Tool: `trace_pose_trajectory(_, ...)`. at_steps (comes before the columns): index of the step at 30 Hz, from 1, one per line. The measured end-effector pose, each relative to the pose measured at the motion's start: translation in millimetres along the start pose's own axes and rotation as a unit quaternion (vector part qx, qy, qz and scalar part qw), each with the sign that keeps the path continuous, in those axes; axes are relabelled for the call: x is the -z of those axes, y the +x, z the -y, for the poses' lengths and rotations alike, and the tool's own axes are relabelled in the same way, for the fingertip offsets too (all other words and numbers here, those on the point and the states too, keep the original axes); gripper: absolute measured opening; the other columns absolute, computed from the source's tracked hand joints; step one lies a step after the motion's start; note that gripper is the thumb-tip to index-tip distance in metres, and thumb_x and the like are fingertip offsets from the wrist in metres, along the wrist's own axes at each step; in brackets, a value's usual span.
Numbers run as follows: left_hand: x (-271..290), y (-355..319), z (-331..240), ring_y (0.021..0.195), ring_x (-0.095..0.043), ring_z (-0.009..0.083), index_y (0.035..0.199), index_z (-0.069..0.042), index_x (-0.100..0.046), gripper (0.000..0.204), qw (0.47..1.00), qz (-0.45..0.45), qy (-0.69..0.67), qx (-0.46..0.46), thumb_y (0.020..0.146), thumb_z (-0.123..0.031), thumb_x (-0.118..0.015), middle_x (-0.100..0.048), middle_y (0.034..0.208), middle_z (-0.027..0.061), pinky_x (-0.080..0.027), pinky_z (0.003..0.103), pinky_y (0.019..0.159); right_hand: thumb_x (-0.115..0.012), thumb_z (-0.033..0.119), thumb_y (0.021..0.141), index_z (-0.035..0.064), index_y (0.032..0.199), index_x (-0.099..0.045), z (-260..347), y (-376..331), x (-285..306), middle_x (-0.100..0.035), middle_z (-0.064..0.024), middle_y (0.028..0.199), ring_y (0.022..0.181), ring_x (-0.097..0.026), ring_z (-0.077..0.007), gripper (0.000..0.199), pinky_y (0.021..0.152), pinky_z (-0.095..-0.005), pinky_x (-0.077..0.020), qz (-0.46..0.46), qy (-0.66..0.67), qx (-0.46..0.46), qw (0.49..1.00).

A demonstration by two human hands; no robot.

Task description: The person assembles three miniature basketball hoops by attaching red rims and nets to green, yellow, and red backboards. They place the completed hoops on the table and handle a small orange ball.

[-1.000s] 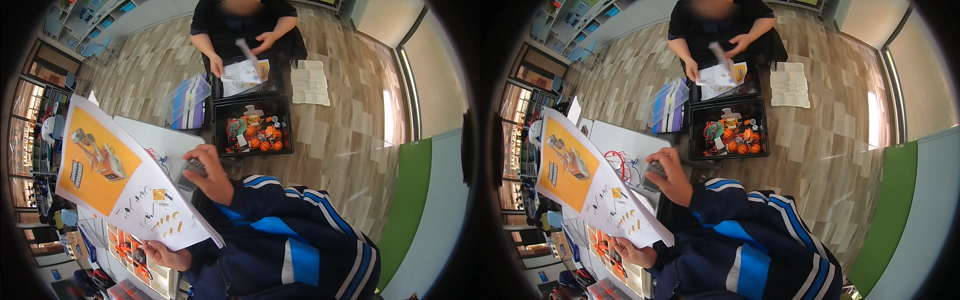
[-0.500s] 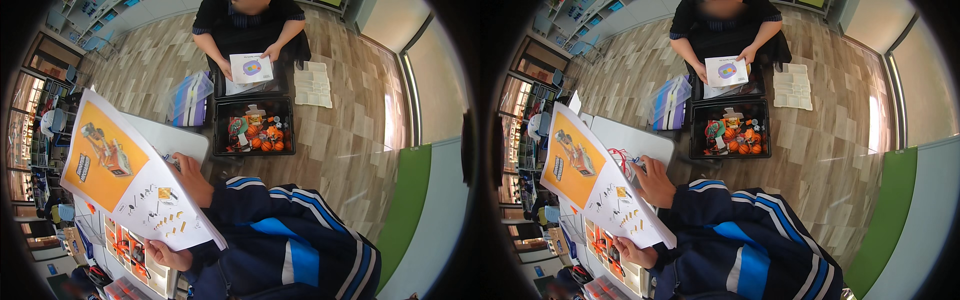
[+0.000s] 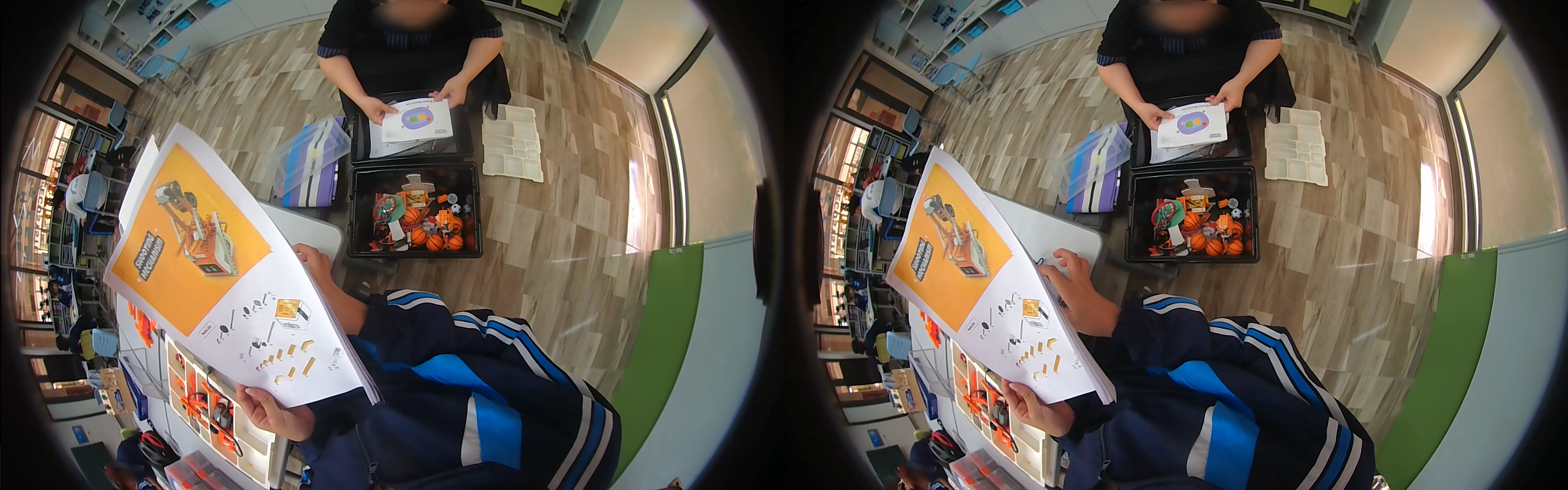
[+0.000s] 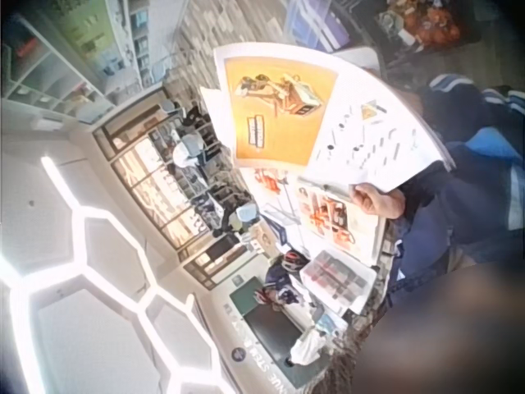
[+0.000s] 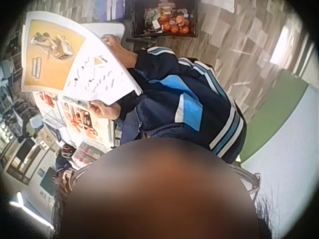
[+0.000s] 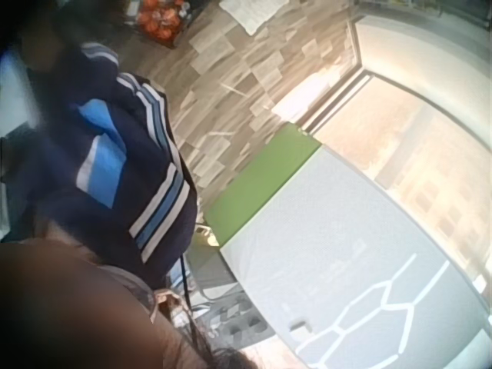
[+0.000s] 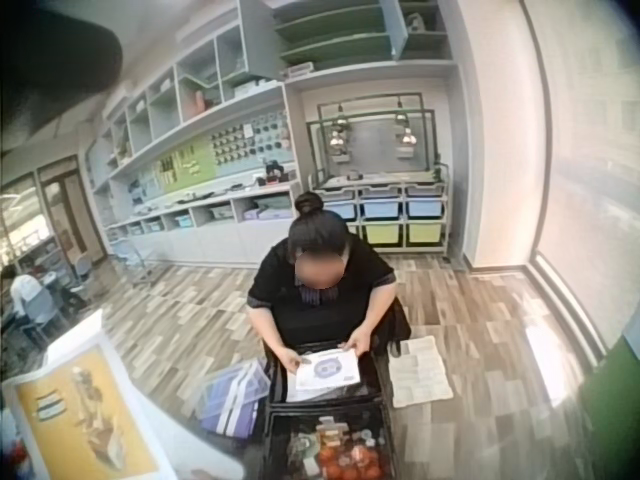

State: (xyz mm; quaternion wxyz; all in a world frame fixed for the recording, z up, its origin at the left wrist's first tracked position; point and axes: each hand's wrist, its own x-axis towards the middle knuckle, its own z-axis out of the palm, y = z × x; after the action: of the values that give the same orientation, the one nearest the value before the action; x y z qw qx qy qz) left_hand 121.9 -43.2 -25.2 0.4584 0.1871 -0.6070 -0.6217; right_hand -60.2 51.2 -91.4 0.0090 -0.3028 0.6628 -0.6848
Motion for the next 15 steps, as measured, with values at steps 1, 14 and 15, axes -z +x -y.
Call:
trace_pose_trajectory(1,0,0,0,0.100,-0.063,0.0190,0.122,0.003,-0.055,0.024,1.000,-0.016,-0.003,0.003,0.104,-0.012,-0.052,-0.066,0.113,0.0175,-0.050,0.032,0.092,-0.070,0.019,0.086,0.0127,0.140,-0.042,1,-3,1,-0.026,-0.0231,0.141,0.126,-0.030,-0.0426,0.062,0.110,-0.0553,-0.0251,-0.016,-0.031,0.034,0.999)
trace_pose_trajectory(14,3,0,-1,0.108,-0.061,0.0226,0.129,0.004,-0.050,0.032,0.998,-0.066,0.012,0.006,0.104,-0.015,-0.052,-0.062,0.122,0.0198,-0.050,0.036,0.097,-0.070,0.024,0.085,0.0153,0.139,-0.050,15,-5,16,-0.030,-0.0196,0.141,0.125,-0.034,-0.0357,0.058,0.112,-0.0489,-0.0246,-0.001,-0.003,-0.020,1.000)
trace_pose_trajectory(15,3,0,-3,0.108,-0.061,0.0225,0.130,0.005,-0.050,0.033,0.996,-0.085,0.017,0.017,0.104,-0.015,-0.052,-0.061,0.122,0.0196,-0.049,0.036,0.098,-0.070,0.024,0.085,0.0156,0.139,-0.050,16,-5,17,-0.030,-0.0193,0.141,0.125,-0.034,-0.0354,0.058,0.112,-0.0483,-0.0251,0.000,-0.001,-0.024,1.000)
